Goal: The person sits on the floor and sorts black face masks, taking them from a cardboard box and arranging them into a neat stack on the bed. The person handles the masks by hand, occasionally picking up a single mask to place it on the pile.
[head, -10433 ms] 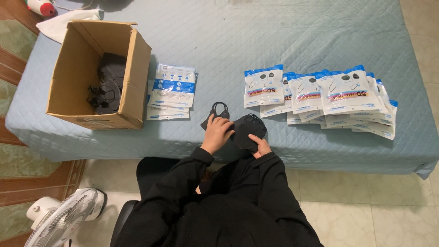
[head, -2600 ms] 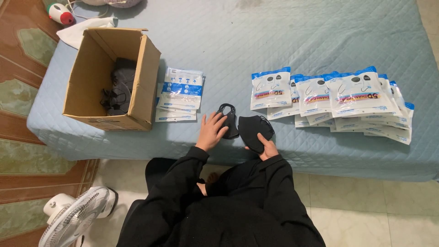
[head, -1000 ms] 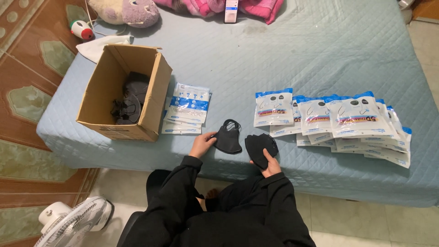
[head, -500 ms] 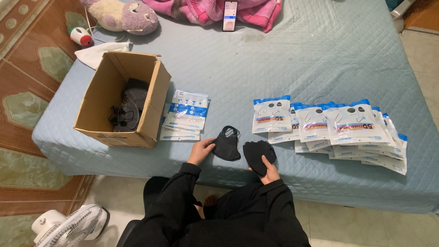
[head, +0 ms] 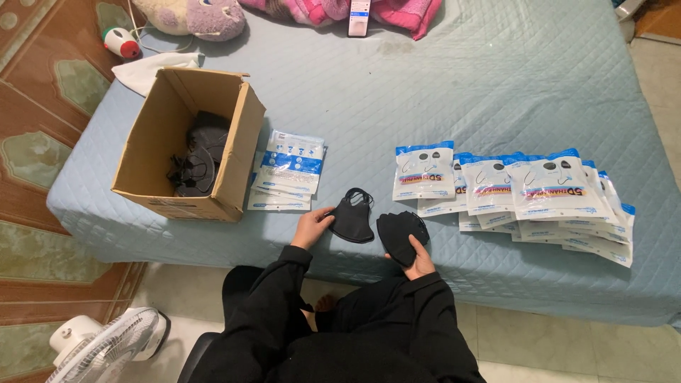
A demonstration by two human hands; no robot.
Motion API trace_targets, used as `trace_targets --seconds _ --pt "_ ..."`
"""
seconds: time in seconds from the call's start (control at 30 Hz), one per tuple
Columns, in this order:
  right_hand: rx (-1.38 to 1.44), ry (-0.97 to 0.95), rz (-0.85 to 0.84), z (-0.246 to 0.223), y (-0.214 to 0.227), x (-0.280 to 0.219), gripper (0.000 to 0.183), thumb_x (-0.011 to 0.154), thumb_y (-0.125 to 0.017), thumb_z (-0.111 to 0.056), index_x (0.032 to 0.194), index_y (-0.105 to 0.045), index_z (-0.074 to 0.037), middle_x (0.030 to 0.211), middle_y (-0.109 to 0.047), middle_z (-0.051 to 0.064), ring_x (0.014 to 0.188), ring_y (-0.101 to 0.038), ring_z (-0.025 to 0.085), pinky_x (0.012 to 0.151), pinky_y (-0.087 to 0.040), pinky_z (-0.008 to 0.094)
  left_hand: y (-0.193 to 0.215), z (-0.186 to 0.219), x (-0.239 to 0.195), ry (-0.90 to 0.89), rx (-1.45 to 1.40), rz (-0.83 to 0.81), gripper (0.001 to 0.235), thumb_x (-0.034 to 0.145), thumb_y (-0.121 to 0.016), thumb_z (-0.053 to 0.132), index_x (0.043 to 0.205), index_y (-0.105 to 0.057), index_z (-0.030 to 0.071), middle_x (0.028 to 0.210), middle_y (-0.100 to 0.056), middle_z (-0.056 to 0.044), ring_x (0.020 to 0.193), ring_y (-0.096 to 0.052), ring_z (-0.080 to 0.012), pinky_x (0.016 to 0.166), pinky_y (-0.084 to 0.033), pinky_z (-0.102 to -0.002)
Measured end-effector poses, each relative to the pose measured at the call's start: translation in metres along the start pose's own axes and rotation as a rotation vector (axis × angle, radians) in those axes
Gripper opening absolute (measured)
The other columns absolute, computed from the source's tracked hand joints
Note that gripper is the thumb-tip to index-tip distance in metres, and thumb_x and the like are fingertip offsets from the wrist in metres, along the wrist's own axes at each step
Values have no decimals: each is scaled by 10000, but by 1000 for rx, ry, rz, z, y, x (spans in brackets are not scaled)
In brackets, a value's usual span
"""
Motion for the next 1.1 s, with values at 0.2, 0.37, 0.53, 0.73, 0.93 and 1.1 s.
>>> trace_targets --seconds 0.2,0.37,0.53,0.73,0.93,1.1 --pt "12 -31 8 -2 -3 0 412 940 -705 -240 1276 -668 -3 1362 -642 200 1218 -632 424 965 -562 680 6 19 -13 26 -89 20 387 921 -749 369 1282 -737 229 684 -713 -56 732 -688 -229 741 -546 -371" --pt "27 -32 41 -1 1 6 400 936 -726 -222 1256 -675 14 1352 -639 228 1203 -625 451 925 -556 708 13 31 -19 78 -135 35 327 963 -713 370 1263 -747 243 658 -704 -38 693 -671 -192 717 -538 -353" --pt "-35 8 -37 6 12 7 506 1008 -666 -212 1435 -531 26 1467 -543 240 1310 -548 459 1023 -533 699 10 53 -31 94 -161 48 307 1003 -675 296 1289 -730 199 737 -732 -78 742 -675 -202 737 -541 -350" --pt "-140 46 -47 6 6 -1 498 1003 -699 -208 1431 -548 -4 1458 -574 195 1294 -597 383 1080 -553 587 -18 98 -35 -126 -61 -57 398 979 -717 389 1314 -699 174 897 -741 -117 882 -712 -291 814 -566 -425" --pt "-144 87 -32 16 55 38 539 983 -744 -141 1442 -531 45 1459 -558 228 1292 -598 415 1120 -493 605 -54 118 -37 -366 238 -179 577 978 -679 407 1442 -552 88 1107 -620 -165 1011 -639 -353 866 -544 -453" --pt "-153 149 -55 23 85 64 545 966 -768 -94 1442 -539 39 1415 -584 258 1250 -626 431 1077 -526 601 -64 119 -40 -542 428 -58 382 952 -724 302 1257 -660 81 941 -615 -85 866 -639 -251 801 -543 -339"
Point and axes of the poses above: each hand's wrist, its own x-axis towards the middle knuckle, its own y-axis out of the back of the hand, z = x × y, the point moved 2 cm from there along x, towards the middle knuckle
